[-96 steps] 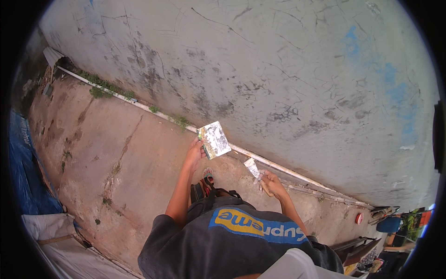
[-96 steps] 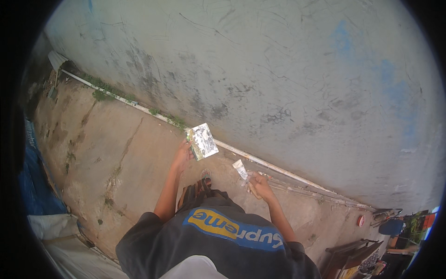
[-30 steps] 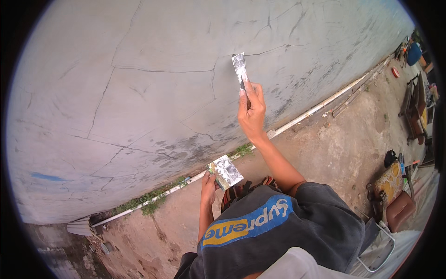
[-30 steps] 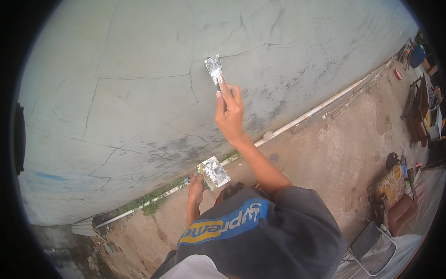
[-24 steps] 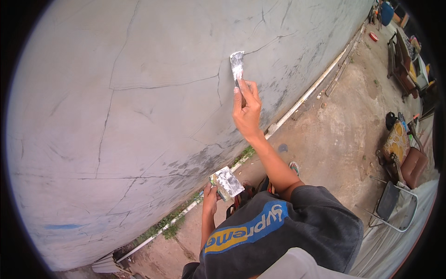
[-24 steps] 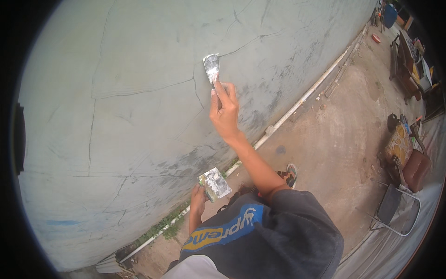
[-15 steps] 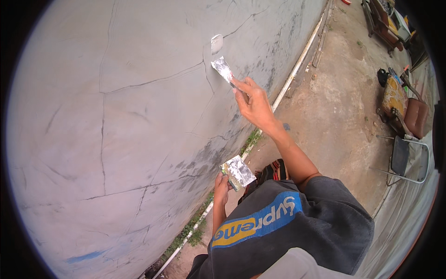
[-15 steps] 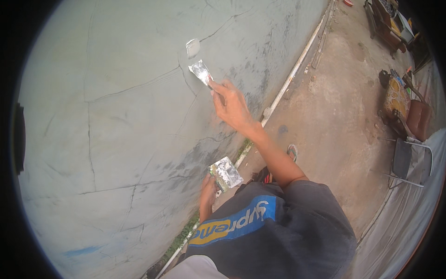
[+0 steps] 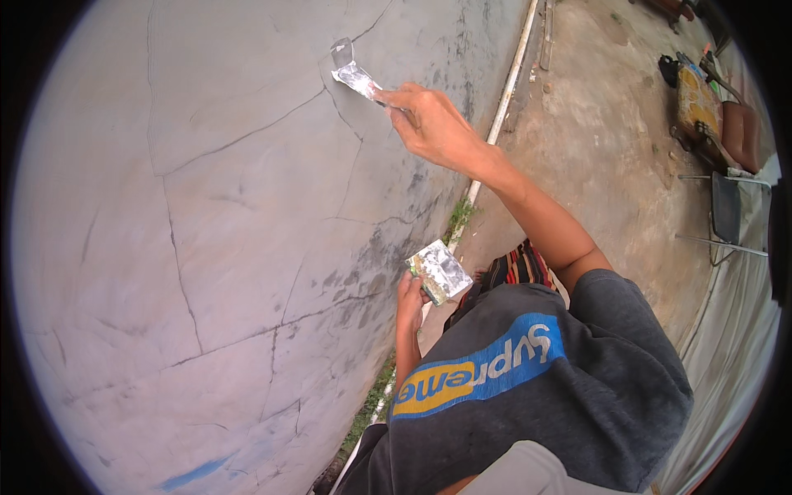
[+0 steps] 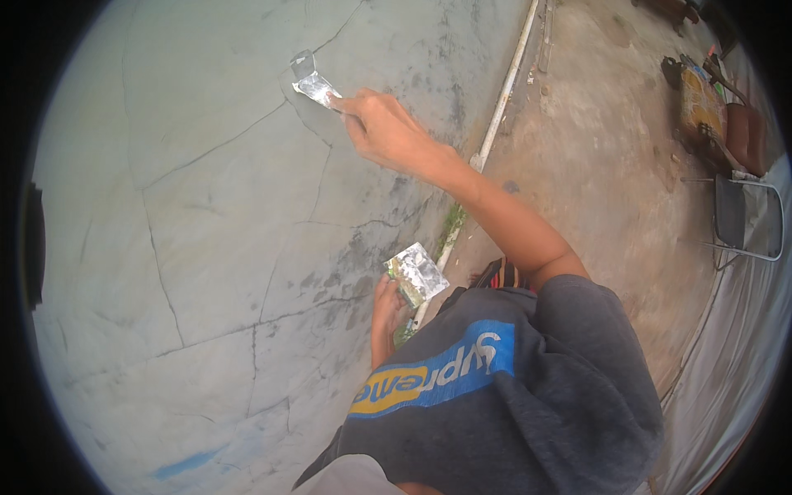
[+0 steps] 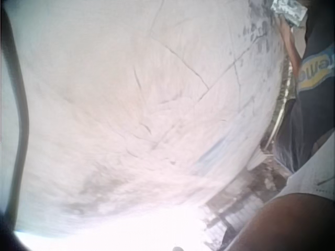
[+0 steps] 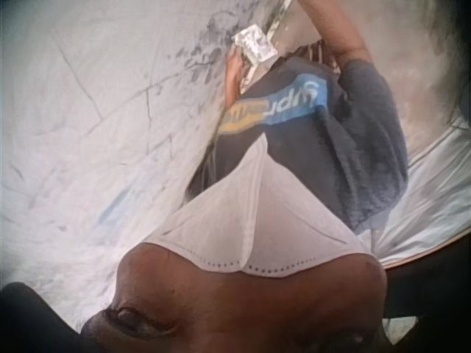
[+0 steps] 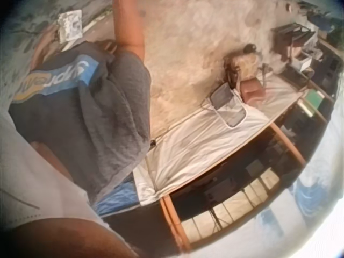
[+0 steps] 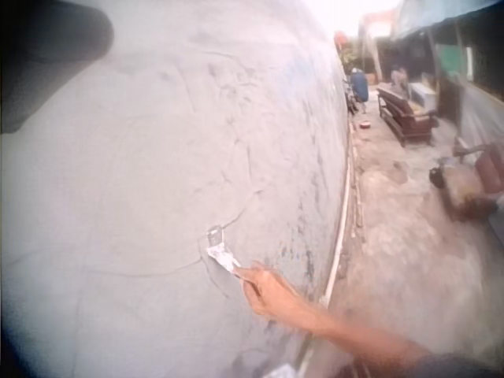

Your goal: The person uses a putty knife to apply a white compound from a small container onto a cracked concrete wall, smoothing it into the surface. The person repeatedly scoops compound and spreads it over cracks and blue graffiti marks.

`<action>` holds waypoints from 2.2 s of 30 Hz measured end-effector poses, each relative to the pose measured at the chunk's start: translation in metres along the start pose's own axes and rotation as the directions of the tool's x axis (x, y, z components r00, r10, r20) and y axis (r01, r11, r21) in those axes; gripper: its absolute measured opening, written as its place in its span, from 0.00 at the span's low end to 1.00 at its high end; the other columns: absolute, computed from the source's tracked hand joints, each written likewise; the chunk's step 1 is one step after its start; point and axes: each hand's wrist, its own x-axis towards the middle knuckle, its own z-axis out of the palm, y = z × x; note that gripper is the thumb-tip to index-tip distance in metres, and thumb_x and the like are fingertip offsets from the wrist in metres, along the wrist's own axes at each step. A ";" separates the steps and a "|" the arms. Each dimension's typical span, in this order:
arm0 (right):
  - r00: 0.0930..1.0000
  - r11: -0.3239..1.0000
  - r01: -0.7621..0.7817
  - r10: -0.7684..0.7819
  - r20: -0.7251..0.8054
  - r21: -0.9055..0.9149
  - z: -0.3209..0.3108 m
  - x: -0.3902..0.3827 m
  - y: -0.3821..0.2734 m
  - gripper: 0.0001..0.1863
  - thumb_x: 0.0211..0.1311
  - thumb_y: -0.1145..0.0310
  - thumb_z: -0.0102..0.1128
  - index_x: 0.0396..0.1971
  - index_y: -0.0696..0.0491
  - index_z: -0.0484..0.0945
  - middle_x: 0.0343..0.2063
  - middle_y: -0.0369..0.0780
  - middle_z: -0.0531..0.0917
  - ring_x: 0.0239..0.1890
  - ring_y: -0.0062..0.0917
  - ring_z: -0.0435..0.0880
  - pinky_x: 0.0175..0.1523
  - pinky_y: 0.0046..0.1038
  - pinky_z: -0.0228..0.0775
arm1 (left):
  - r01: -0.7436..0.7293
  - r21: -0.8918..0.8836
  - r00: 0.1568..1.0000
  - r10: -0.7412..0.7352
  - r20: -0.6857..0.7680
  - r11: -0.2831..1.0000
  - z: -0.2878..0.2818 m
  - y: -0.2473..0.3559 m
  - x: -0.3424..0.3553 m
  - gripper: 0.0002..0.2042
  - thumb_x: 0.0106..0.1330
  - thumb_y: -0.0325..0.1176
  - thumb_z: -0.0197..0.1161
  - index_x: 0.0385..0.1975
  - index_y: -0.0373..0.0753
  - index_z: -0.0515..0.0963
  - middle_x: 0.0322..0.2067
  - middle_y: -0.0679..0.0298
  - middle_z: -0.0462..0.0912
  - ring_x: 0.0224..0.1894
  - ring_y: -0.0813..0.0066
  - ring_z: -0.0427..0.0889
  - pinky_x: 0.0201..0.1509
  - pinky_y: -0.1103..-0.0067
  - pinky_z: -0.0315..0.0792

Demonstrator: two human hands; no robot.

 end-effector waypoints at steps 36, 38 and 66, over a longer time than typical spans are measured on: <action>0.276 -0.190 -0.853 0.627 0.728 0.487 -0.030 -0.286 0.109 0.14 0.69 0.61 0.42 0.47 0.52 0.70 0.24 0.34 0.73 0.17 0.17 0.71 0.19 0.19 0.65 | -0.078 -0.117 0.983 0.056 -0.175 0.990 0.036 0.002 -0.013 0.17 0.71 0.32 0.44 0.58 0.37 0.60 0.53 0.58 0.72 0.53 0.67 0.75 0.55 0.71 0.71; 0.307 -0.140 -0.847 0.659 0.687 0.513 -0.023 -0.288 0.116 0.17 0.69 0.61 0.42 0.53 0.51 0.69 0.24 0.33 0.72 0.17 0.16 0.70 0.19 0.18 0.65 | -0.056 -0.123 0.985 0.035 -0.172 0.991 0.038 -0.002 -0.012 0.17 0.71 0.31 0.44 0.58 0.37 0.61 0.52 0.58 0.72 0.52 0.68 0.75 0.54 0.72 0.72; 0.938 0.991 0.104 -0.071 -0.339 0.079 0.017 0.022 0.056 0.24 0.57 0.79 0.53 0.54 0.43 0.75 0.25 0.36 0.70 0.25 0.25 0.70 0.28 0.25 0.65 | -0.013 -0.089 0.983 -0.004 -0.186 0.996 0.027 -0.006 -0.022 0.12 0.68 0.34 0.51 0.50 0.45 0.69 0.33 0.76 0.77 0.26 0.90 0.72 0.24 0.89 0.64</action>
